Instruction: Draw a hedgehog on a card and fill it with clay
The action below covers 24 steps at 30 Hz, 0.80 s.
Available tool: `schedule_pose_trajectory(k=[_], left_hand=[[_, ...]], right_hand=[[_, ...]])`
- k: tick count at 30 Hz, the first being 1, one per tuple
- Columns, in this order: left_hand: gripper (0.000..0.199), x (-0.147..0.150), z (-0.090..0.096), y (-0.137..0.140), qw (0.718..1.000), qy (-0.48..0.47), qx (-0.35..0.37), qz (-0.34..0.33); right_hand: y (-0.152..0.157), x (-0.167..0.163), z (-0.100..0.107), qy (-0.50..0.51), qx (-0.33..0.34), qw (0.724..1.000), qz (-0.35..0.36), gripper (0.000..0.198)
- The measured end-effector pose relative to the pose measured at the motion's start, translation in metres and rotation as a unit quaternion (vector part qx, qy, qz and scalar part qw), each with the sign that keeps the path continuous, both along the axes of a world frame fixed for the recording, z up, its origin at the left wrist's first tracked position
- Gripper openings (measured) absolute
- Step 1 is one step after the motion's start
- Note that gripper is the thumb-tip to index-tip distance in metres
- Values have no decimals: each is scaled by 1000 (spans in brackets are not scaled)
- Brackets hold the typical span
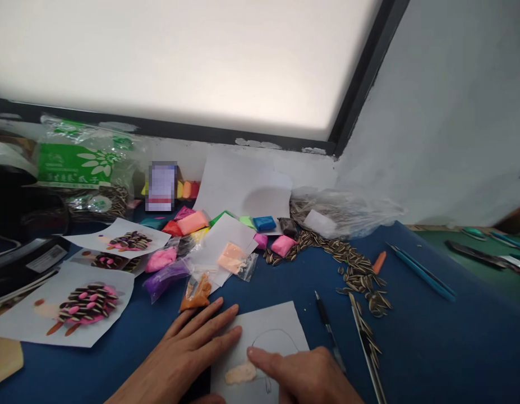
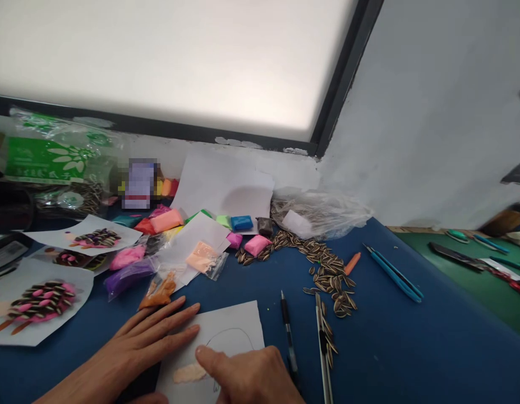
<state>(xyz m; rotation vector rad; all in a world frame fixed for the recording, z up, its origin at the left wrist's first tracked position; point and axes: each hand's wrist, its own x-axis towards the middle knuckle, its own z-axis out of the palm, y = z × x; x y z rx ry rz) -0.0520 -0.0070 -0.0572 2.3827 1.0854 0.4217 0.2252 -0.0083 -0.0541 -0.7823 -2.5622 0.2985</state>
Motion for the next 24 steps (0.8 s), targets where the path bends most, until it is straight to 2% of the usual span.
schedule_pose_trajectory(k=[2, 7, 12, 15, 19, 24], left_hand=[[68, 0, 1, 1, 1000, 0, -2, -9], [70, -1, 5, 1, 1000, 7, -4, -9], [73, 1, 10, 0, 1000, 17, -1, -6], [73, 3, 13, 1, 1000, 14, -6, -2], [75, 5, 15, 2, 1000, 5, -13, 7], [76, 6, 16, 1, 1000, 5, -15, 6]], right_hand=[[1, 3, 5, 11, 0, 1000, -9, 35], [-1, 0, 0, -14, 110, 993, -28, 27], [-4, -3, -4, -45, 127, 991, -17, 32], [-5, -2, -2, -71, 153, 986, 3, 29], [-7, -4, -2, -100, 183, 978, -5, 27], [-7, -4, -3, -92, 200, 975, -4, 25]])
